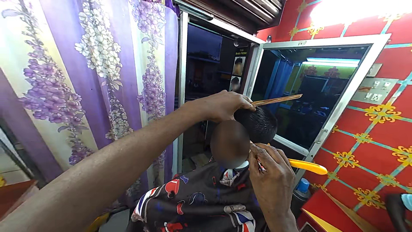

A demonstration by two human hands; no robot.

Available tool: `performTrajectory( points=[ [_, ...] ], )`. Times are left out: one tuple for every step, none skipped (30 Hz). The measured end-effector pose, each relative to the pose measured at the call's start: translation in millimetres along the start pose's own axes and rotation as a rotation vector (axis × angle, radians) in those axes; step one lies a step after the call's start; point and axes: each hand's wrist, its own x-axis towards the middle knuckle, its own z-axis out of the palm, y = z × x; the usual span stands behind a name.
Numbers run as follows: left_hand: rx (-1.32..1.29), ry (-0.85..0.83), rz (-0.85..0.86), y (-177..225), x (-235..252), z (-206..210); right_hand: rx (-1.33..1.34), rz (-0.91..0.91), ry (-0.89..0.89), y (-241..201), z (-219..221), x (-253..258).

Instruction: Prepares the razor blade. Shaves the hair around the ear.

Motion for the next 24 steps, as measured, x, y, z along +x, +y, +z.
performTrajectory(
  points=[
    [0.001,-0.003,-0.001,-0.4,0.0,-0.2,-0.001,0.001,-0.009,-0.3,-0.2,0.3],
    [0.0,-0.004,0.002,-0.9,0.0,-0.2,-0.003,0.001,-0.018,-0.6,-0.4,0.8],
    [0.002,-0.001,0.008,-1.9,0.0,0.0,-0.007,0.001,-0.023,-0.8,-0.5,1.4],
    [0.009,0.006,0.013,-2.9,0.4,0.6,-0.007,0.0,-0.018,-0.9,-0.1,1.9],
    [0.016,0.009,0.014,-3.4,0.8,1.0,-0.005,0.001,-0.007,-1.1,0.4,2.1],
    [0.024,0.011,0.016,-3.8,1.3,1.2,-0.003,-0.001,0.007,-0.8,0.9,2.3],
    [0.028,0.01,0.016,-3.8,1.6,1.0,-0.004,-0.004,0.017,-0.4,1.3,2.6],
    [0.027,0.009,0.016,-3.6,1.8,0.7,-0.011,-0.008,0.014,0.0,1.5,2.8],
    [0.031,0.01,0.019,-3.7,1.9,0.7,-0.02,-0.015,0.003,0.2,1.5,2.8],
    [0.033,0.013,0.023,-3.8,2.0,0.8,-0.027,-0.023,-0.013,0.2,1.3,2.5],
    [0.038,0.018,0.028,-4.1,2.2,1.2,-0.032,-0.034,-0.029,0.0,1.3,2.5],
    [0.044,0.019,0.031,-4.3,2.4,1.2,-0.036,-0.04,-0.045,-0.4,1.1,2.7],
    [0.05,0.017,0.032,-4.3,2.6,1.3,-0.039,-0.041,-0.053,-0.8,1.1,3.0],
    [0.054,0.016,0.033,-4.3,2.8,1.4,-0.039,-0.04,-0.05,-1.0,1.0,3.7],
    [0.051,0.019,0.038,-4.7,3.0,1.7,-0.039,-0.039,-0.038,-0.9,0.9,4.7],
    [0.047,0.022,0.04,-4.7,3.2,1.9,-0.04,-0.038,-0.027,-0.6,1.0,5.6],
    [0.049,0.023,0.04,-4.4,3.4,1.7,-0.049,-0.039,-0.024,-0.5,0.8,6.1],
    [0.049,0.018,0.036,-3.8,3.6,1.3,-0.061,-0.045,-0.033,-0.7,0.8,6.0],
    [0.051,0.016,0.032,-3.4,3.5,1.2,-0.071,-0.051,-0.05,-1.4,0.7,5.5],
    [0.052,0.017,0.029,-3.1,3.4,1.2,-0.078,-0.058,-0.07,-1.9,0.7,5.0],
    [0.051,0.017,0.025,-2.5,3.3,1.2,-0.081,-0.064,-0.089,-2.0,0.7,4.7],
    [0.048,0.017,0.023,-2.2,3.2,1.4,-0.081,-0.065,-0.094,-1.9,0.6,4.6],
    [0.047,0.018,0.023,-2.3,3.2,1.8,-0.079,-0.059,-0.084,-1.8,0.5,4.8],
    [0.048,0.019,0.026,-2.8,3.5,2.1,-0.076,-0.052,-0.069,-1.6,0.2,4.8]
  ],
)
